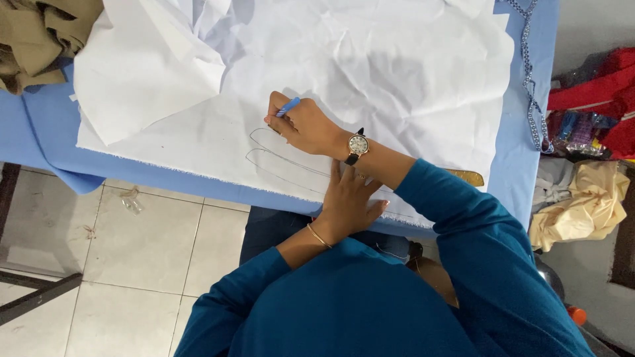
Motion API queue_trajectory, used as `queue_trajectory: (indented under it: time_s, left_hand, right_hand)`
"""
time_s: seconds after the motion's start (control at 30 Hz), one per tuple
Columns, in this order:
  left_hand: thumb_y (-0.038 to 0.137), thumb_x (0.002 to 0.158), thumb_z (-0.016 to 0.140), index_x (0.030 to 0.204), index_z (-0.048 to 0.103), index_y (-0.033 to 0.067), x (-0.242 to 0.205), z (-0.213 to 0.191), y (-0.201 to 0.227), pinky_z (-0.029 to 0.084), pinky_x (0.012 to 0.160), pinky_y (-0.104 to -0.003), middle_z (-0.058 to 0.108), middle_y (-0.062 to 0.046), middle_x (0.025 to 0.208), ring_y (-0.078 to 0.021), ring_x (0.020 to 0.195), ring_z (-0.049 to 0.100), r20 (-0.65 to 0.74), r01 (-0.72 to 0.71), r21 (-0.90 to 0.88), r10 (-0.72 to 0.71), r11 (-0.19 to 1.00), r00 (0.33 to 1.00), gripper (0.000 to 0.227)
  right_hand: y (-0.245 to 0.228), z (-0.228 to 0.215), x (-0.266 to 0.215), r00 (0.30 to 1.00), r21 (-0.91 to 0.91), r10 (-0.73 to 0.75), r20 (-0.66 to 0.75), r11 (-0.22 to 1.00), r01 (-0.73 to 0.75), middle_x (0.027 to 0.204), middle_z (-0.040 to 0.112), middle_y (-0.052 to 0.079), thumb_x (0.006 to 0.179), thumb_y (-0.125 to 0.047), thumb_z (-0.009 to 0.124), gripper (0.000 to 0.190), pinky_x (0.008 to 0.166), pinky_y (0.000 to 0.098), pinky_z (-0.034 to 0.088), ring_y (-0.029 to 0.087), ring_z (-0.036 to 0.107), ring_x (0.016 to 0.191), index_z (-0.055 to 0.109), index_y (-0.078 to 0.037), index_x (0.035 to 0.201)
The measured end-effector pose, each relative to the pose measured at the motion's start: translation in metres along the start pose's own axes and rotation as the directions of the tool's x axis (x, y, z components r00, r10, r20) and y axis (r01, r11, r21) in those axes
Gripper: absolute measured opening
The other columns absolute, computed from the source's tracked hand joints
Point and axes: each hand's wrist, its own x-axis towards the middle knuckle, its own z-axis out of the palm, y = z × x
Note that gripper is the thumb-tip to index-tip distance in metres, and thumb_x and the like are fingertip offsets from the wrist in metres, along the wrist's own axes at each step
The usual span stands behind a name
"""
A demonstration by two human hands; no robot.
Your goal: The person uses a curved ruler and a blue pen to draw curved lines on a large piece of white fabric laid out on a table. The person repeatedly repositions the ruler and traces along its edge to create multiple parallel pattern lines.
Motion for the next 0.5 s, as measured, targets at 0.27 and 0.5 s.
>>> queue_trajectory:
  time_s: [0.27, 0.5]
  left_hand:
    - [0.047, 0.088, 0.04, 0.143, 0.031, 0.0248, -0.002, -0.007, 0.001, 0.001, 0.109, -0.063, 0.019, -0.01, 0.153, -0.0373, 0.14, 0.01, -0.001, 0.007, -0.019, -0.007, 1.0, 1.0, 0.06]
    - [0.048, 0.088, 0.04, 0.144, 0.029, 0.0252, -0.001, -0.007, 0.002, -0.001, 0.109, -0.062, 0.018, -0.008, 0.153, -0.0352, 0.14, 0.01, 0.021, 0.021, -0.028, -0.02, 0.999, 1.0, 0.061]
  right_hand:
    - [-0.003, -0.001, 0.0, 1.0, 0.038, 0.018, 0.015, 0.999, -0.019, 0.059, 0.057, 0.008, 0.092, -0.005, 0.045, 0.006, 0.054, 0.0277, 0.048, 0.019, 0.061, 0.053, 0.048, -0.009, 0.088]
    - [-0.004, -0.001, 0.0, 1.0, 0.083, 0.02, 0.006, 0.996, -0.021, 0.06, 0.057, 0.008, 0.092, -0.005, 0.044, 0.006, 0.054, 0.028, 0.049, 0.02, 0.061, 0.054, 0.048, -0.009, 0.089]
